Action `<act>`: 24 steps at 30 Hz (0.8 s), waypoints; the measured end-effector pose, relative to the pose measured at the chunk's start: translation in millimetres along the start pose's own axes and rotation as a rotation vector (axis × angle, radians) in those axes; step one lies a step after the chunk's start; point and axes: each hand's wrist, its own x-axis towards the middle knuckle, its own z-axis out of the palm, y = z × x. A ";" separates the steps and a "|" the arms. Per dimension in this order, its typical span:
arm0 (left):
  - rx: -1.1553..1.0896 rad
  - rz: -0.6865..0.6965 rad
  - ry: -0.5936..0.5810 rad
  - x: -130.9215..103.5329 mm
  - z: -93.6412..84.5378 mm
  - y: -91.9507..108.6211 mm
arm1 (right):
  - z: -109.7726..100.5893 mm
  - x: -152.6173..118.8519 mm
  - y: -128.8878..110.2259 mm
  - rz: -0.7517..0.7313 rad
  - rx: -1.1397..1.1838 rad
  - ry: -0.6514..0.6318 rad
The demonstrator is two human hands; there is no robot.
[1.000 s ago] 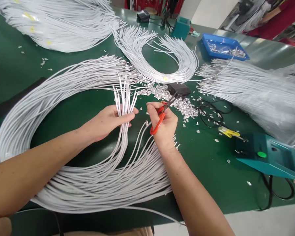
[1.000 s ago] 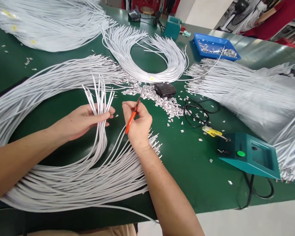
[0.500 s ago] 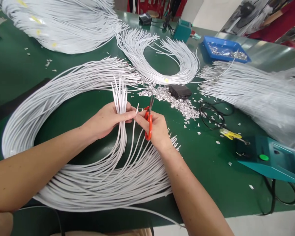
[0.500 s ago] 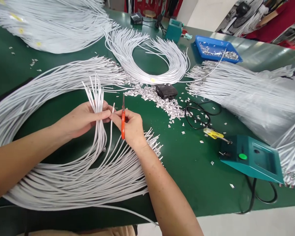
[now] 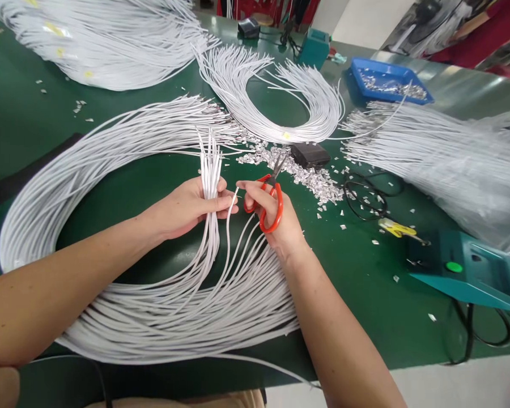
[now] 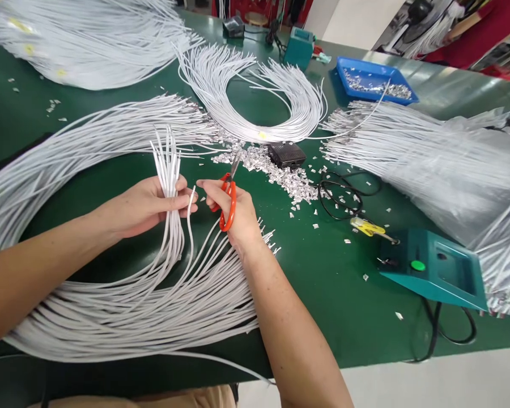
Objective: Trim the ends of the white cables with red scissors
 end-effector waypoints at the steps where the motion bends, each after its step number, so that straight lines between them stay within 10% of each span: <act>1: -0.002 -0.004 -0.017 -0.2 -0.2 0.0 | -0.4 -0.2 -0.3 0.005 -0.003 -0.043; 6: -0.005 -0.020 -0.046 -1.8 2.2 1.6 | 2.4 -2.3 -1.4 0.034 -0.040 -0.184; 11: 0.067 0.018 0.045 -1.2 5.4 0.6 | 7.4 -4.7 2.2 -0.105 -0.168 0.003; 16: 0.148 0.117 0.245 2.7 2.8 -0.4 | 3.4 -3.3 7.1 -0.125 -0.668 0.193; 24: 0.366 0.191 0.348 2.7 -2.0 -3.6 | 2.7 -3.8 17.0 -0.195 -1.275 0.096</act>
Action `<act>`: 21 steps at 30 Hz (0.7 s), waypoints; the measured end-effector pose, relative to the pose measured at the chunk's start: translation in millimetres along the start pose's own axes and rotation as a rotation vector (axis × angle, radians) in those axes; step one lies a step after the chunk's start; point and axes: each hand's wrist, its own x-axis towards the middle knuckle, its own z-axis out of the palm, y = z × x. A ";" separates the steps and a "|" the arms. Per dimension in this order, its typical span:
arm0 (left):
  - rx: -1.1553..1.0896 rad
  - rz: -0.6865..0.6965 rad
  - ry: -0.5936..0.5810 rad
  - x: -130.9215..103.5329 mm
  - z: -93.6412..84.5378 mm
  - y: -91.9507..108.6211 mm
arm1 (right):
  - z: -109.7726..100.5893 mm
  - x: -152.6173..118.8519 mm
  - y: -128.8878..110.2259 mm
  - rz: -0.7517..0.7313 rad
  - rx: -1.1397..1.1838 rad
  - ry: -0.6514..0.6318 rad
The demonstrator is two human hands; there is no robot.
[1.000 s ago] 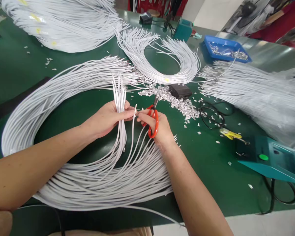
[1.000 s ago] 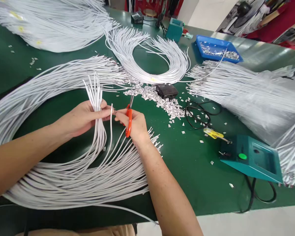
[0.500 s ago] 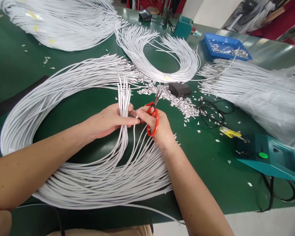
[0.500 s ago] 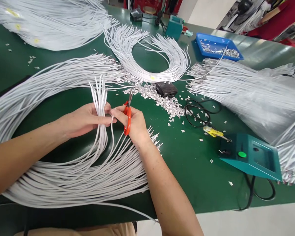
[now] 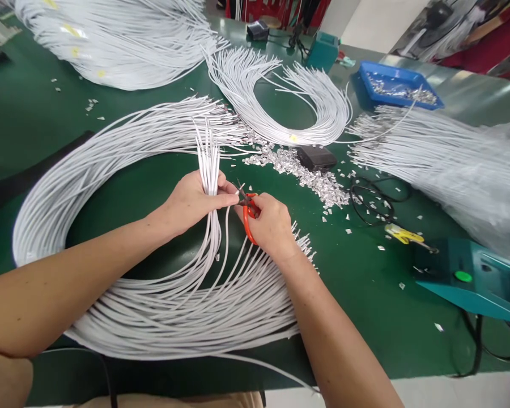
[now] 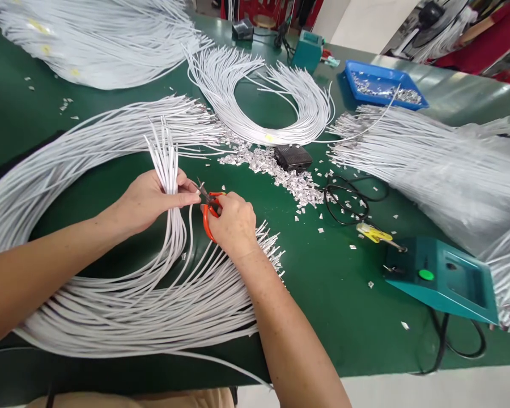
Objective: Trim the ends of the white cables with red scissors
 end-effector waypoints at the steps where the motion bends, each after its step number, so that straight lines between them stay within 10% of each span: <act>1: 0.022 0.009 0.001 -0.1 -0.1 -0.4 | -0.1 -0.5 -0.3 -0.002 -0.026 -0.001; 14: 0.101 0.022 0.002 -1.4 -1.2 3.8 | -4.2 -3.3 -2.9 0.019 -0.185 -0.012; 21: -0.135 -0.056 -0.083 0.2 -0.5 3.6 | -6.6 0.1 1.4 0.048 0.191 0.082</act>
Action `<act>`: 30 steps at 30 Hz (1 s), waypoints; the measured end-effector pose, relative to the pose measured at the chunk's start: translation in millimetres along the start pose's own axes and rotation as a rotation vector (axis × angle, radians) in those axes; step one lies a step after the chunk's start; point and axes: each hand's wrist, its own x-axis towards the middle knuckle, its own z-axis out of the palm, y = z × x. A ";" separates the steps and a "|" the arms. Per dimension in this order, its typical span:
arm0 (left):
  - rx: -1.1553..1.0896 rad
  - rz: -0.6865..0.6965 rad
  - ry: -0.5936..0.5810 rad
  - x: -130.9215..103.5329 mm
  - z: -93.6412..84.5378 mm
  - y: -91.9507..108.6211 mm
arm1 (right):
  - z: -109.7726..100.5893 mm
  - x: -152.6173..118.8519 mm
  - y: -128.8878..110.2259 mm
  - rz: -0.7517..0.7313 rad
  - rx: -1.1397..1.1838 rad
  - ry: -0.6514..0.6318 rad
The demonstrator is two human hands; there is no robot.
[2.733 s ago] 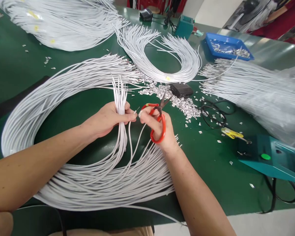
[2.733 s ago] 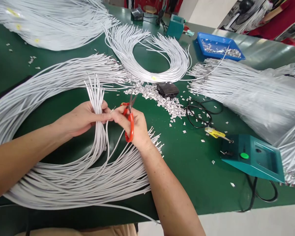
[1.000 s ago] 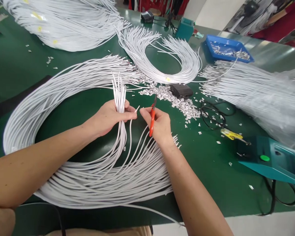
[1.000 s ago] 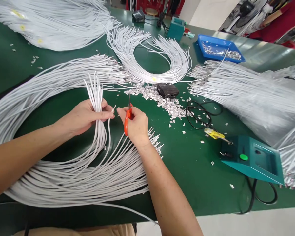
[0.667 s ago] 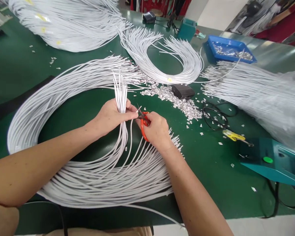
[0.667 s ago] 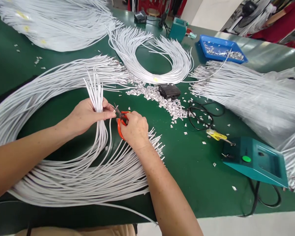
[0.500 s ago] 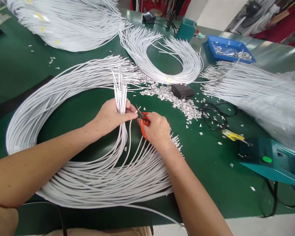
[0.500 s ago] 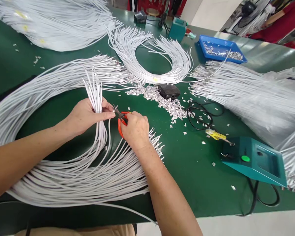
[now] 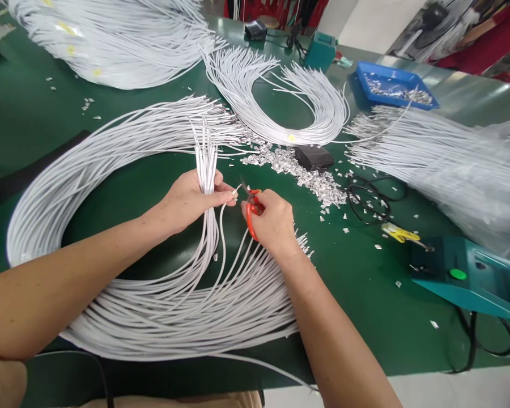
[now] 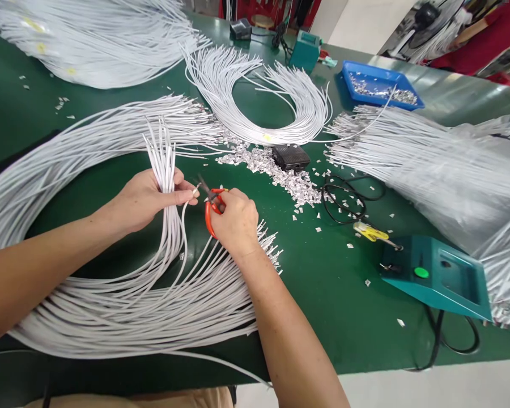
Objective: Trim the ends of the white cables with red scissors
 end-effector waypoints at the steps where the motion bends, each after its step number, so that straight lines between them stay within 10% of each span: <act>1: -0.019 -0.012 -0.018 0.0 0.1 0.2 | -2.3 1.0 -0.6 0.025 0.142 0.023; 5: -0.060 -0.013 -0.132 -0.5 0.6 0.7 | -12.3 2.8 -4.8 0.010 0.596 -0.008; 14: -0.097 -0.046 -0.247 -0.9 0.3 -0.3 | -13.1 2.5 -4.4 -0.056 0.808 -0.167; 30: -0.040 -0.024 -0.006 -3.0 4.0 0.7 | -7.3 -2.9 -15.1 0.020 0.796 -0.038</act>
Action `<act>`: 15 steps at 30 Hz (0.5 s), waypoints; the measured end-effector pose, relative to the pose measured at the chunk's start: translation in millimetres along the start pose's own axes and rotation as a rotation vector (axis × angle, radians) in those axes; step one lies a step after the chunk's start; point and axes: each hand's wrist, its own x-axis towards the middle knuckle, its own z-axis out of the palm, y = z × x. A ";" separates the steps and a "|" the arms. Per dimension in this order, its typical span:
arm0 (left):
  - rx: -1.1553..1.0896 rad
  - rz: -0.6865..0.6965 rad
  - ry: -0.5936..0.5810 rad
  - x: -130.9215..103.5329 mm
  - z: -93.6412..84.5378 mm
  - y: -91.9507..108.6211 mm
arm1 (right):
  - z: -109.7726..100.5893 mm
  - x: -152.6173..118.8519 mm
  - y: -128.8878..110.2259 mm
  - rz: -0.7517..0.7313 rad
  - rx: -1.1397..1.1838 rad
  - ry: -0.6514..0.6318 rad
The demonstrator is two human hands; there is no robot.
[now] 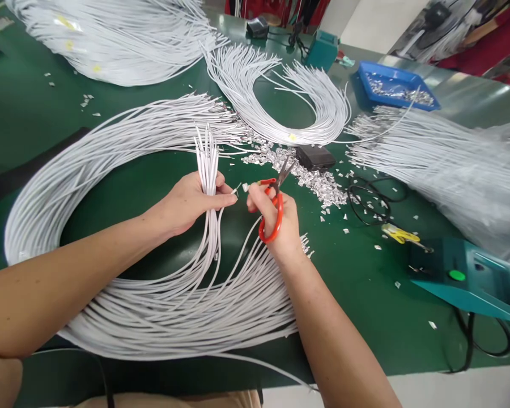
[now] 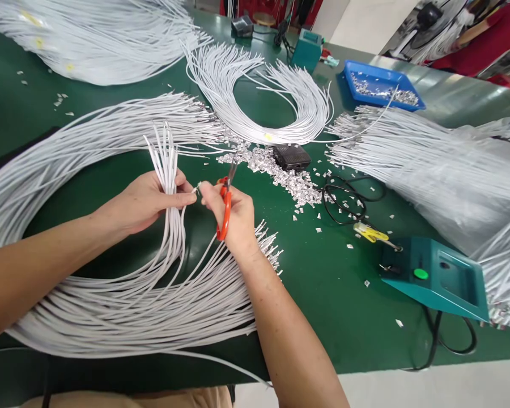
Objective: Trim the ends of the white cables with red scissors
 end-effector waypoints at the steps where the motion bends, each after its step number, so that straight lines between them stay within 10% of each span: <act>1: 0.012 -0.001 -0.010 0.1 -0.1 -0.4 | 0.2 0.7 1.1 0.013 -0.008 0.068; 7: 0.103 0.011 -0.162 -0.8 -3.9 2.8 | -0.6 2.9 4.8 0.018 0.003 -0.022; 12: 0.027 -0.087 -0.135 -1.4 -6.7 9.2 | -3.5 4.0 7.1 -0.057 -0.040 0.414; 15: 0.049 -0.055 -0.132 -1.2 -6.1 6.1 | -2.4 3.2 6.4 -0.126 -0.076 0.452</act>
